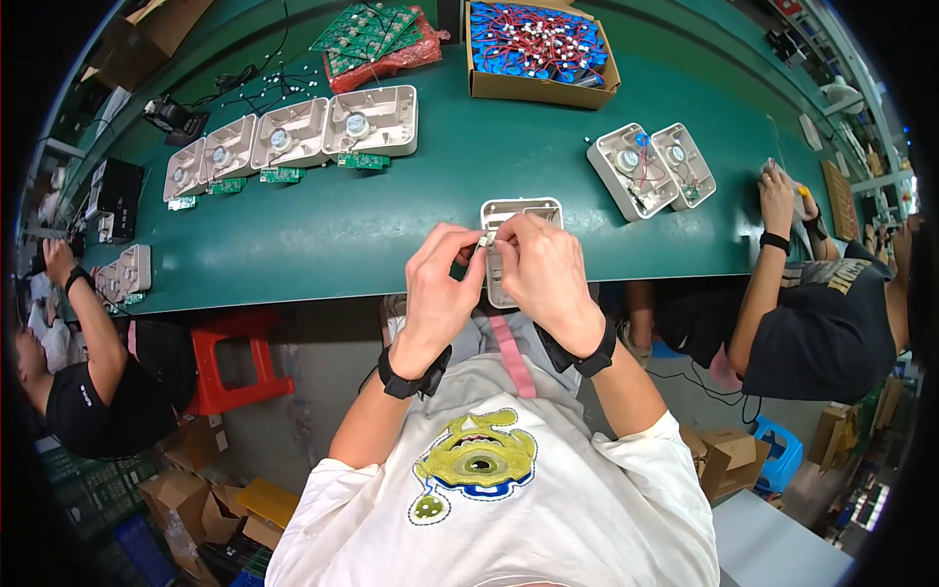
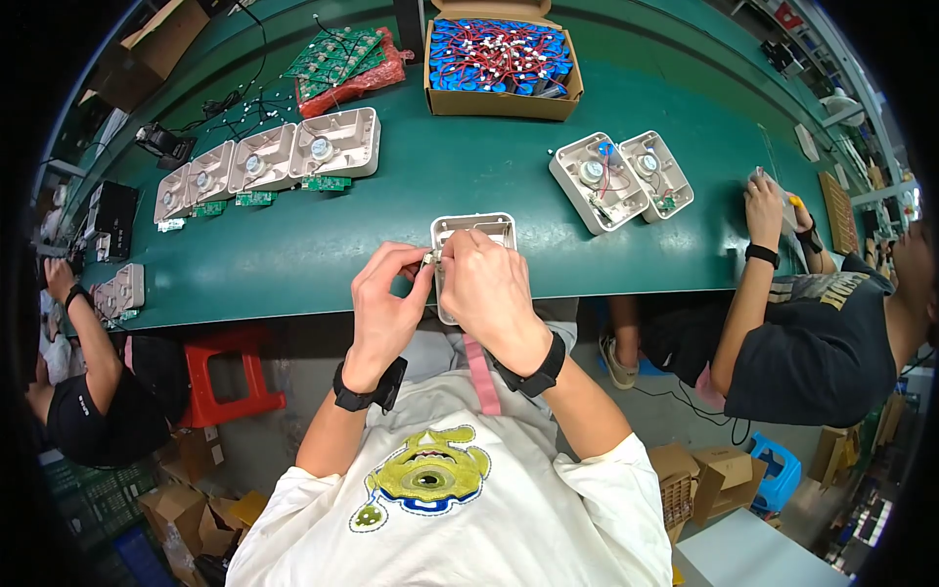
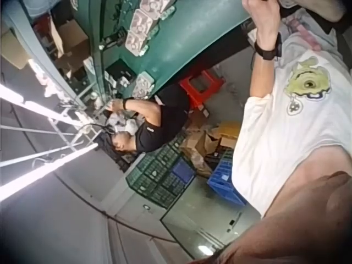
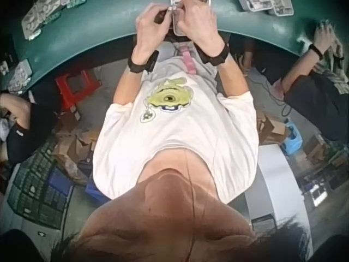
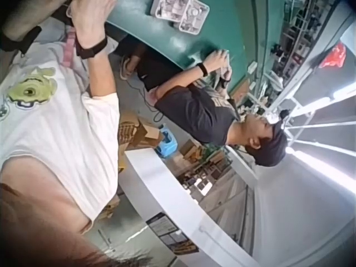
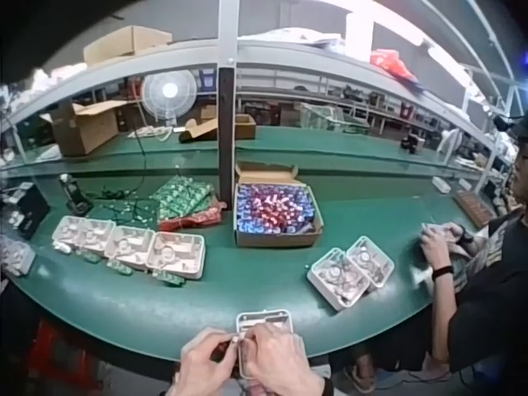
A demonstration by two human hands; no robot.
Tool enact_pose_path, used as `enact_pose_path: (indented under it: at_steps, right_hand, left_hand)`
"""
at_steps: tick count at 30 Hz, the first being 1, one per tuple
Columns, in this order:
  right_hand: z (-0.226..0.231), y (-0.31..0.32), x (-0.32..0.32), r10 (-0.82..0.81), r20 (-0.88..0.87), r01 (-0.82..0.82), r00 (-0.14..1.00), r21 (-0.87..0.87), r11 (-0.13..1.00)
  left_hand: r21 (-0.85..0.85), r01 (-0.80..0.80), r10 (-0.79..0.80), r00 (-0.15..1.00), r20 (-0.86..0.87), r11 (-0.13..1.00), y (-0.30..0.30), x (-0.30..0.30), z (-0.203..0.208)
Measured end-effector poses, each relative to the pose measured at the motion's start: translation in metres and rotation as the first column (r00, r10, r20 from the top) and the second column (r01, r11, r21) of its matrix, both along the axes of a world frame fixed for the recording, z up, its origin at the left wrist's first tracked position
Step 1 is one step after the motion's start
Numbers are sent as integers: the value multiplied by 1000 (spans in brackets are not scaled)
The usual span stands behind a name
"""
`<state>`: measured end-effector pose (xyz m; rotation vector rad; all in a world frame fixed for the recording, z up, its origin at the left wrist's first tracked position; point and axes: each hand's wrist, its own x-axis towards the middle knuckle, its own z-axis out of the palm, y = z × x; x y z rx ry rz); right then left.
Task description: The person picks up a battery from a box, places it into a plastic housing, and connects the battery wires to a circuit board. They then move the assembled housing to the side and repeat the process with several more units.
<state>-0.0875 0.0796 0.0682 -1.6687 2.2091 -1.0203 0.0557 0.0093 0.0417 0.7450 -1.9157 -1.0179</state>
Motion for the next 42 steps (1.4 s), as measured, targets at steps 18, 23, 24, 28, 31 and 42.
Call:
enact_pose_path:
  at_steps: [18,23,24,28,31,42]
  right_hand:
    - [1,-8,3,-6,-36,7,999,23,1000]
    - [27,-17,-22,89,-66,-93,994,-52,994]
    - [38,-22,-45,64,-96,-71,993,-79,994]
    - [63,-68,-132,-117,-69,118,991,19,993]
    - [41,-111,-180,-202,-159,201,966,-20,979]
    - [56,-120,-194,-123,318,205,940,-240,949]
  left_hand:
    - [-35,95,-96,994,-48,995,-14,-2,-4]
    - [200,75,-48,990,-135,977,-22,6,-37]
    - [266,83,-36,984,-177,960,-22,8,-45]
    - [348,139,-47,964,-260,927,-26,10,-52]
    - [343,183,-88,958,-272,921,-26,3,-55]
    - [390,166,-77,969,-233,906,-22,6,-53]
